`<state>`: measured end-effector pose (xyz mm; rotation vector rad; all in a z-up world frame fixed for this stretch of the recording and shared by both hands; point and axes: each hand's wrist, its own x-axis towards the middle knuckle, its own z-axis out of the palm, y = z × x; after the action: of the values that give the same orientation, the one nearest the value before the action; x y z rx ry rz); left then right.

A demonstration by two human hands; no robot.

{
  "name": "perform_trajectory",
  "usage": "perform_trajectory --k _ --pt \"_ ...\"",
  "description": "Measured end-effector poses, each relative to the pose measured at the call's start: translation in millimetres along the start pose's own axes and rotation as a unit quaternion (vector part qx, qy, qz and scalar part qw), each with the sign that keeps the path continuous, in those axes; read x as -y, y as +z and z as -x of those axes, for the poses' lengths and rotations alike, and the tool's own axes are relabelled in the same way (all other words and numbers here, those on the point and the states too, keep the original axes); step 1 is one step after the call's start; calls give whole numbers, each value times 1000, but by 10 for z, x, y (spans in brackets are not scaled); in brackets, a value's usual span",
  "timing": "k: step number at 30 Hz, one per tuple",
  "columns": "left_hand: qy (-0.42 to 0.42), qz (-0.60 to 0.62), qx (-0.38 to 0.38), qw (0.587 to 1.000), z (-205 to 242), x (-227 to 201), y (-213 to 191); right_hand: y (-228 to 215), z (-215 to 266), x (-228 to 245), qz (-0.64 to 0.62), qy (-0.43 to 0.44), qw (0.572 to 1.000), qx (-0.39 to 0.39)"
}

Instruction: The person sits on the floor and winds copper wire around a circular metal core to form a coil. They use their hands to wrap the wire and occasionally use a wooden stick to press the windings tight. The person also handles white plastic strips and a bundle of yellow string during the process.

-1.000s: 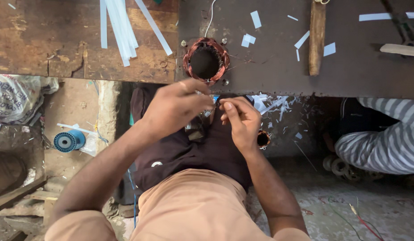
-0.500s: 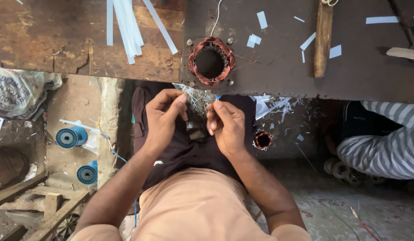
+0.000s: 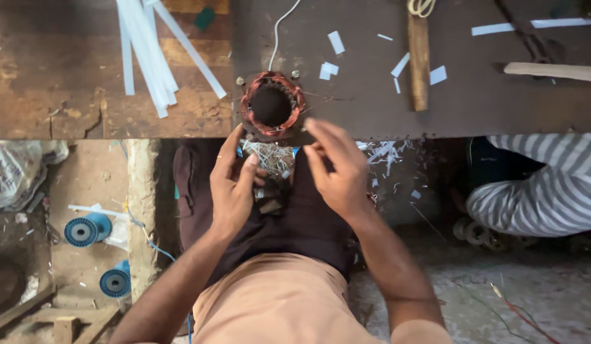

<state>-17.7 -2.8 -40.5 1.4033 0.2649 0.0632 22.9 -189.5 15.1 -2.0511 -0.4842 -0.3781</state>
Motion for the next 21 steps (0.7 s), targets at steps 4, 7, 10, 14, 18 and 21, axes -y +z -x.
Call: perform_trajectory --k 4,7,10,14,18,21 --pt "-14 -11 14 1000 4 8 -58 -60 -414 93 156 -128 973 116" --pt "-7 -38 21 999 -30 -36 -114 -13 -527 25 196 -132 955 180" --pt "-14 -47 31 998 -73 -81 -174 -29 -557 -79 195 -164 948 188" --pt "-9 -85 19 996 -93 -116 -174 -41 -548 -137 202 -189 943 188" --pt "5 -76 25 997 -31 -130 -148 -101 -472 -98 209 -199 942 172" --pt "52 -80 63 993 -47 -193 -116 -293 -321 -3 218 -176 951 130"
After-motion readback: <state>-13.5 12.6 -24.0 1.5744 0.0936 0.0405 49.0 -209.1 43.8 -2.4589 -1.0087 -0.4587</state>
